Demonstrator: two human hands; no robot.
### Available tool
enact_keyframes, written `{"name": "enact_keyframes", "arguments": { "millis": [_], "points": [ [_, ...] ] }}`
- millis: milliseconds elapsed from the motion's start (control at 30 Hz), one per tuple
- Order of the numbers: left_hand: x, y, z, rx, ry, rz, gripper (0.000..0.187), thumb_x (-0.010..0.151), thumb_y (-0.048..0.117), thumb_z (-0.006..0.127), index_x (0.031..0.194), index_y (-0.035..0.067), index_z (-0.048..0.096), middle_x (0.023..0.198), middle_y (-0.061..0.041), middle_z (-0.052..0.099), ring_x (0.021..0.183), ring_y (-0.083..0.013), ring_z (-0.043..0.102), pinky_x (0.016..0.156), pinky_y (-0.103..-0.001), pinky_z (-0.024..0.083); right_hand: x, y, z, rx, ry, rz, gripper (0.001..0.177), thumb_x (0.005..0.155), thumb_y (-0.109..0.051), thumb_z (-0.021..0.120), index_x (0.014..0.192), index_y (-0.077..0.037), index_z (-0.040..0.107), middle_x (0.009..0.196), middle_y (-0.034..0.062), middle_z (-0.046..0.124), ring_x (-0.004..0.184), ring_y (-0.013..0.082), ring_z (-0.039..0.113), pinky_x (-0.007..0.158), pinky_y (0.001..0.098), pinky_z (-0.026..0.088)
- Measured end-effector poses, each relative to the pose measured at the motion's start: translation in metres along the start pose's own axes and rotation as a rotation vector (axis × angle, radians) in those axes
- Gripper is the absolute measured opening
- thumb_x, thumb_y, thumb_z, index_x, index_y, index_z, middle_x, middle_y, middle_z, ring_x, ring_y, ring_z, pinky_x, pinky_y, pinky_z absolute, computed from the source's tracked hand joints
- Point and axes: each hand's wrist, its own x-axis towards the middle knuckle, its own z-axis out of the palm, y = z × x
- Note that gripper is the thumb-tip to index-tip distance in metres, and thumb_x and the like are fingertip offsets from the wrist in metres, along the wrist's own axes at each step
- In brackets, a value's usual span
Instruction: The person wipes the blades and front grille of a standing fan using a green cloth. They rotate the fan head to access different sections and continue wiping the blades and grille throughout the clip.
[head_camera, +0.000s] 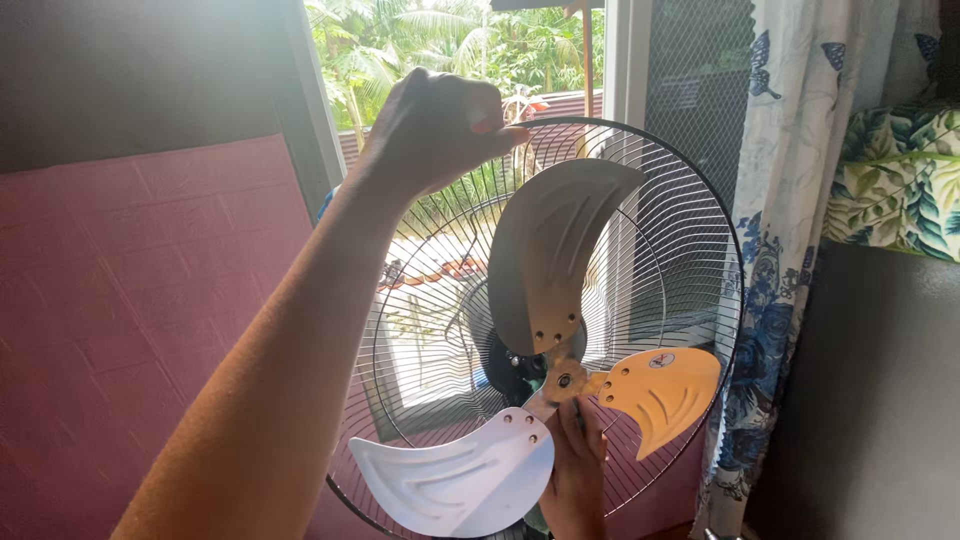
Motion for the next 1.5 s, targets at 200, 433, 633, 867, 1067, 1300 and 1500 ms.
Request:
{"name": "enact_keyframes", "arguments": {
  "millis": [200, 433, 633, 867, 1067, 1300, 1500],
  "points": [
    [-0.005, 0.000, -0.005, -0.032, 0.043, 0.069, 0.040, 0.086, 0.056, 0.079, 0.078, 0.017, 0.072, 0.070, 0.000, 0.072, 0.063, -0.0190, 0.067, 0.067, -0.040, 0.054, 0.012, 0.002, -0.011, 0.092, 0.120, 0.042, 0.049, 0.076, -0.009, 0.067, 0.122, 0.005, 0.060, 0.128, 0.0212, 0.059, 0.124, 0.0417, 0.047, 0.101, 0.0528, 0.036],
    [-0.005, -0.004, -0.006, -0.036, 0.048, 0.119, 0.038, 0.087, 0.053, 0.080, 0.076, 0.018, 0.071, 0.068, 0.002, 0.071, 0.062, -0.0187, 0.067, 0.067, -0.040, 0.052, 0.042, 0.002, -0.033, 0.012, 0.033, 0.011, 0.027, 0.078, -0.014, 0.070, 0.101, -0.002, 0.063, 0.104, 0.0128, 0.060, 0.101, 0.0346, 0.051, 0.087, 0.0486, 0.038],
    [-0.005, -0.004, -0.009, -0.007, -0.047, 0.021, 0.040, 0.087, 0.056, 0.078, 0.076, 0.018, 0.070, 0.068, 0.002, 0.069, 0.062, -0.0185, 0.066, 0.067, -0.039, 0.051, 0.058, 0.022, -0.048, 0.002, -0.022, -0.147, 0.032, 0.078, -0.020, 0.071, 0.105, -0.003, 0.064, 0.103, 0.0104, 0.060, 0.101, 0.0335, 0.050, 0.093, 0.0482, 0.038],
    [-0.008, -0.002, -0.013, 0.020, -0.028, 0.014, 0.042, 0.086, 0.056, 0.079, 0.073, 0.018, 0.069, 0.063, 0.003, 0.067, 0.057, -0.0162, 0.064, 0.067, -0.037, 0.050, 0.109, 0.046, -0.084, -0.070, -0.107, -0.577, 0.058, 0.083, -0.026, 0.068, 0.134, 0.000, 0.060, 0.130, 0.0127, 0.059, 0.117, 0.0319, 0.051, 0.099, 0.0489, 0.035],
    [-0.008, 0.002, -0.014, 0.018, -0.030, 0.010, 0.041, 0.087, 0.056, 0.080, 0.074, 0.019, 0.069, 0.063, 0.003, 0.066, 0.056, -0.0162, 0.062, 0.064, -0.036, 0.049, 0.123, 0.080, -0.085, -0.161, -0.163, -0.725, 0.045, 0.084, -0.018, 0.063, 0.128, -0.010, 0.062, 0.135, 0.0042, 0.060, 0.128, 0.0291, 0.051, 0.108, 0.0500, 0.038],
    [-0.010, -0.002, -0.015, 0.004, -0.038, -0.007, 0.039, 0.087, 0.054, 0.079, 0.074, 0.018, 0.069, 0.065, 0.003, 0.067, 0.058, -0.0147, 0.063, 0.064, -0.035, 0.051, 0.092, 0.084, -0.073, -0.033, -0.076, -0.648, 0.052, 0.082, -0.029, 0.067, 0.128, -0.007, 0.064, 0.131, 0.0056, 0.057, 0.127, 0.0320, 0.048, 0.105, 0.0497, 0.037],
    [-0.009, -0.002, -0.014, 0.013, -0.017, 0.028, 0.043, 0.088, 0.055, 0.079, 0.074, 0.016, 0.067, 0.066, 0.002, 0.066, 0.058, -0.0169, 0.062, 0.064, -0.036, 0.051, 0.067, 0.064, -0.065, -0.023, -0.056, -0.567, 0.055, 0.077, -0.026, 0.066, 0.127, -0.002, 0.063, 0.138, 0.0167, 0.054, 0.131, 0.0369, 0.046, 0.104, 0.0491, 0.037]
  ]
}}
